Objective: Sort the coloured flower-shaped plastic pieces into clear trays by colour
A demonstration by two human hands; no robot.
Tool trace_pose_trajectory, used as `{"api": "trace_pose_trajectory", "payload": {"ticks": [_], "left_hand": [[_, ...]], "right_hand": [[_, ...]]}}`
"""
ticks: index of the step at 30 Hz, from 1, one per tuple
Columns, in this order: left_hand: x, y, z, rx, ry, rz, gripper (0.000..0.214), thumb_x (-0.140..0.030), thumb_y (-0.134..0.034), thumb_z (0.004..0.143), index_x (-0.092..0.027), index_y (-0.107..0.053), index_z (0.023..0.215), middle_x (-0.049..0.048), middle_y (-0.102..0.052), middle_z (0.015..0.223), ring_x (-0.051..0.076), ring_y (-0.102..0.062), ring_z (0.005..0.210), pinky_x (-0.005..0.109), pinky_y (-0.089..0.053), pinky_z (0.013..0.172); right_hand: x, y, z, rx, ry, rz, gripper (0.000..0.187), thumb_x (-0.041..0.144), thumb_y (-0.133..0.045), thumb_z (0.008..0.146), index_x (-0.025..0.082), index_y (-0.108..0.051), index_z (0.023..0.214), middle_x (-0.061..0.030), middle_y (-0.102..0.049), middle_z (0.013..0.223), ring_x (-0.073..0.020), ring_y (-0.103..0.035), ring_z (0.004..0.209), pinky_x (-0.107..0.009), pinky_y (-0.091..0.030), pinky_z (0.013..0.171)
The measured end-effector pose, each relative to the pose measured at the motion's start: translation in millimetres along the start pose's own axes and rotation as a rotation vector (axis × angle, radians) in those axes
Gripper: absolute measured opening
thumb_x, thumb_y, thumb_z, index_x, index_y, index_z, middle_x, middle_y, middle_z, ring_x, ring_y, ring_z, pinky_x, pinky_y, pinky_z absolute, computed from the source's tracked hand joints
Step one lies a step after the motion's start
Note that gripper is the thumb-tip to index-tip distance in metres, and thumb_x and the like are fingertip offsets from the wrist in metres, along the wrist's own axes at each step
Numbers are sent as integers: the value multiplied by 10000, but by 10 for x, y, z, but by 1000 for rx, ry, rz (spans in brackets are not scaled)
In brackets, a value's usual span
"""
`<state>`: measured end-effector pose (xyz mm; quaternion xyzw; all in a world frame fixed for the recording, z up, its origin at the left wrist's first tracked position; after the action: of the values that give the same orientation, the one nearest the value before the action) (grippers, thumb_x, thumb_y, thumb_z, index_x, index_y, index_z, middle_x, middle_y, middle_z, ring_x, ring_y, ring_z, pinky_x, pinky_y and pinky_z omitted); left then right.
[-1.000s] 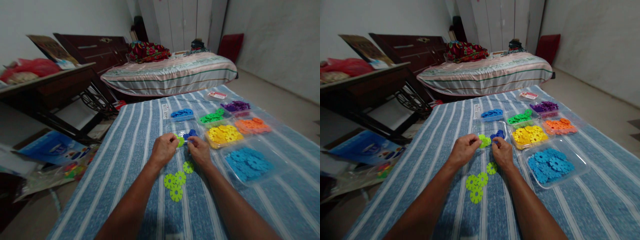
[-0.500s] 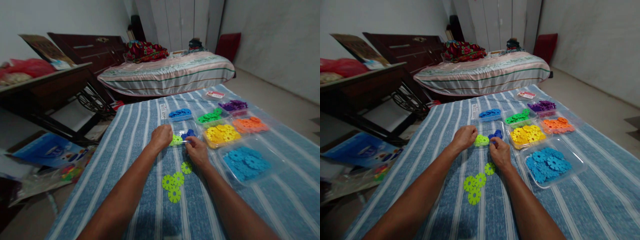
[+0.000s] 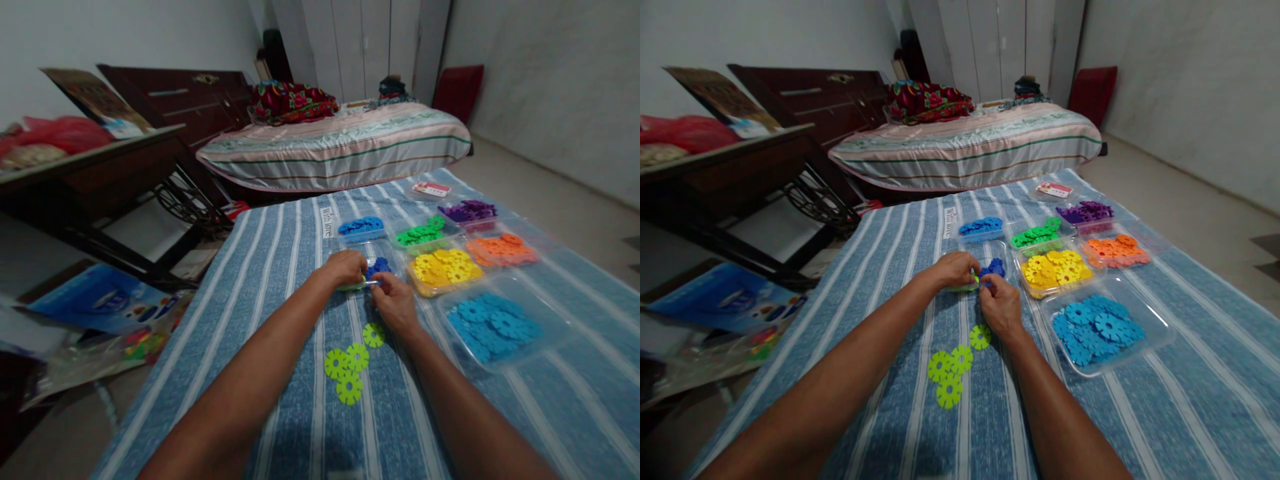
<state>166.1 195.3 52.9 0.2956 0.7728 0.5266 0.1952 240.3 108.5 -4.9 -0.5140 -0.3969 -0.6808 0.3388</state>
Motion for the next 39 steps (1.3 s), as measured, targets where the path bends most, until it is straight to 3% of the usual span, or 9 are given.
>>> {"api": "trace_pose_trajectory", "payload": {"ticks": [7, 13, 24, 30, 33, 39], "left_hand": [[-7, -33, 44, 47, -20, 24, 241, -311, -685, 725, -238, -764, 941, 44, -759, 944, 224, -681, 922, 245, -479, 709], [74, -67, 77, 55, 11, 66, 235, -204, -666, 690, -225, -767, 901, 43, -758, 912, 214, -682, 894, 247, -489, 731], [-13, -92, 149, 62, -4, 26, 196, -228, -671, 692, -187, -767, 859, 76, -758, 883, 232, -688, 880, 255, -481, 692], [13, -96, 206, -58, 23, -127, 210, -363, -697, 744, -193, -773, 842, 40, -743, 798, 197, -675, 800, 236, -462, 665], [86, -56, 244, -170, 45, -261, 163, -312, -715, 731, -186, -771, 818, 24, -731, 766, 180, -664, 776, 235, -460, 673], [203, -70, 316, -220, 62, -309, 191, -203, -704, 721, -162, -759, 900, 3, -735, 811, 144, -646, 747, 218, -469, 674]], "right_hand": [[25, 13, 0, -1, 3, -9, 265, 367, -530, 758, 190, -686, 880, 35, -579, 542, -149, -553, 512, -270, -413, 570], [2, 7, 4, -2, 7, -17, 275, 375, -523, 763, 196, -683, 896, 31, -589, 550, -159, -569, 528, -274, -421, 573], [12, 0, -2, 8, 6, -29, 258, 349, -527, 768, 190, -687, 894, 42, -567, 525, -138, -533, 493, -260, -397, 547], [22, 3, -3, 7, 14, -18, 264, 342, -520, 774, 186, -688, 906, 49, -551, 516, -130, -501, 475, -258, -378, 533], [14, 5, 1, -2, 17, -23, 265, 346, -518, 778, 188, -685, 908, 52, -545, 508, -127, -488, 465, -258, -380, 530], [5, 3, 0, -8, 11, -17, 280, 364, -517, 780, 183, -686, 910, 49, -548, 506, -131, -494, 466, -265, -399, 541]]}}
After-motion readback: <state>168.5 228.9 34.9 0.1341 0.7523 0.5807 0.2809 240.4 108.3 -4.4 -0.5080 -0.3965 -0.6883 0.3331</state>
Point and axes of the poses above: each hand's wrist, its own z-axis towards the middle knuckle, its own y-axis out of the back of the hand, x = y × z, the point moved 9 cm from there along z, towards the middle knuckle
